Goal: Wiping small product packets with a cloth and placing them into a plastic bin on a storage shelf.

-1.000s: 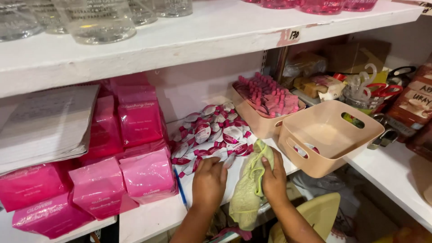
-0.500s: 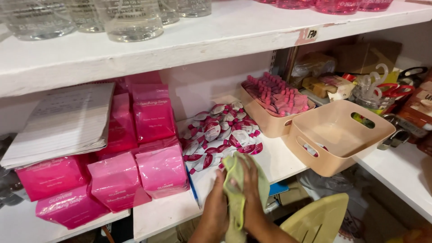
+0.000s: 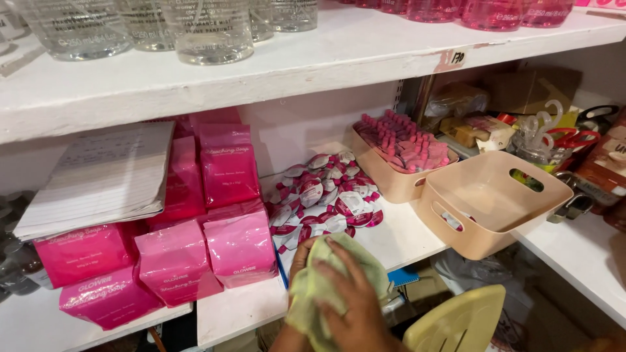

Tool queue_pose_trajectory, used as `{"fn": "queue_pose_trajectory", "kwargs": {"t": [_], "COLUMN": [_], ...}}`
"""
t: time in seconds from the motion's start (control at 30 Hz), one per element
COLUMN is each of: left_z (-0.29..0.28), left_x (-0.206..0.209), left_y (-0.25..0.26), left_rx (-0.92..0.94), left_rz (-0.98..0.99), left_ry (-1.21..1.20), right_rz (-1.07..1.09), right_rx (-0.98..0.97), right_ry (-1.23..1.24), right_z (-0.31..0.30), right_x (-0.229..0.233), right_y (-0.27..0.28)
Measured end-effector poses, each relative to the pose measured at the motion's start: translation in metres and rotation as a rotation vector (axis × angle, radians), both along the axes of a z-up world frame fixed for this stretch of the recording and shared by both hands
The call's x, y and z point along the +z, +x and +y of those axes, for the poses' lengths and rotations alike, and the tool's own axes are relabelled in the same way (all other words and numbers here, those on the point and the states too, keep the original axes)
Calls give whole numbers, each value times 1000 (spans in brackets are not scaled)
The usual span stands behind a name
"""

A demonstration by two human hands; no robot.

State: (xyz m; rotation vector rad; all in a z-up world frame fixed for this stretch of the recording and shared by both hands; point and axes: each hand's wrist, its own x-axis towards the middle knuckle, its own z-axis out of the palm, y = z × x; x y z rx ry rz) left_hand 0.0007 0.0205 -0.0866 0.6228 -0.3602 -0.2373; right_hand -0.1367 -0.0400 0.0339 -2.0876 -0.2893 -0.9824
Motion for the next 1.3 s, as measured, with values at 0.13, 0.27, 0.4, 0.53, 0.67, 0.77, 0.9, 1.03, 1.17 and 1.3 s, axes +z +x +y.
{"fn": "queue_pose_trajectory", "kwargs": {"t": [0.13,0.27,0.4,0.53,0.67,0.77,0.9,1.03,1.17,1.3], "left_z": [12,26,16,-5,-14,-12,-7,-32,-43,-73], "left_x": [45,90,84,15,-13,-3,78,81,112,147], "left_y": [-34,-74,-65,-1,19,-5,-68,-47,-29,-12], "left_rx": [-152,-377,-361,-434,-496,-538,-381,-444,-162,-89], "left_rz": [-4,277,310,247,231,245,333,225,117,-53], "left_ry": [-112,-76,-55,-232,-395,-303,-33,-72,-17,60], "right_rz": [43,201,217,111,47,57,117,58,76,5], "right_rx": [113,101,33,18,-30,-6,-4,-248,-318,-270], "right_ry": [-48,79,204,87,-128,13,314,141,190,178], "right_z": [-4,-25,-30,1,2,-21,-84,-134,-156,-154], "right_x": [-14,-7,-20,-34,-29,-24,-38,-36,-51,-49], "right_y": [3,26,43,21,13,27,73,87,93,88]}}
